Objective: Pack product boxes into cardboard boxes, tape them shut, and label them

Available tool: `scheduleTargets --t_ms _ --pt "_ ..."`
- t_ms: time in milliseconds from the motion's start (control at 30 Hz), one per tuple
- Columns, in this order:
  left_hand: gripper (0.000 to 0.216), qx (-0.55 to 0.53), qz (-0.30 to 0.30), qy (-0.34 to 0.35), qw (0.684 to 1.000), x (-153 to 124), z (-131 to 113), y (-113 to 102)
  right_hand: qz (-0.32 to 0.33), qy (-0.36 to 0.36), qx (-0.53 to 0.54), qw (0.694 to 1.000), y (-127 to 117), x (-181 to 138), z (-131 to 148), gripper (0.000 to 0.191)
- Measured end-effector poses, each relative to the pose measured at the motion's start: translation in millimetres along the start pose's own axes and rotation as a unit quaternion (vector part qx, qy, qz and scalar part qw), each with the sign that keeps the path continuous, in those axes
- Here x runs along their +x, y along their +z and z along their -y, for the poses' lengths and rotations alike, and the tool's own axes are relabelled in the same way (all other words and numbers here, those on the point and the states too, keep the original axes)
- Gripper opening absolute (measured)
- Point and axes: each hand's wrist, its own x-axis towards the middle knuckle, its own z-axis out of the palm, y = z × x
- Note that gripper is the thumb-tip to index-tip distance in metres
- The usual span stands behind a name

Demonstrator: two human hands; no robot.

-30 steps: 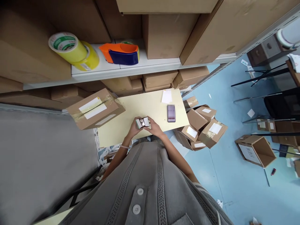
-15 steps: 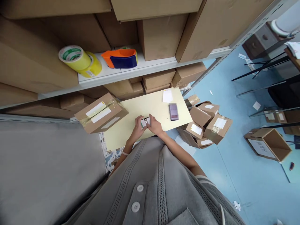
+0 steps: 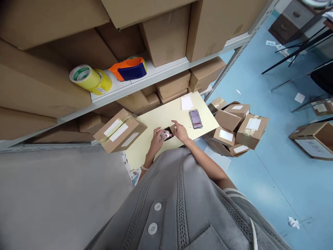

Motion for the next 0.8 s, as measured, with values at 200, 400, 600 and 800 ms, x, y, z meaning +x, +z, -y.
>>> scheduleTargets --t_ms 200,400,600,800 --pt "0.014 0.019 -0.052 0.018 0.998 -1.3 -3.4 -9.0 -0.015 -0.045 -0.07 0.996 -0.3 -6.4 7.1 0.025" --pt "0.011 0.001 -0.061 0.039 0.997 -4.4 19.2 -17.1 -0.016 -0.104 -0.184 0.977 -2.1 -6.0 11.6 0.02" --pt "0.025 0.019 -0.066 0.046 0.997 -4.1 29.5 -10.7 0.046 -0.177 -0.241 0.953 9.0 -9.2 21.4 0.023" --pt "0.047 0.013 -0.035 0.059 0.998 -4.6 24.4 0.8 0.072 -0.145 -0.266 0.95 14.9 -11.8 29.4 0.031"
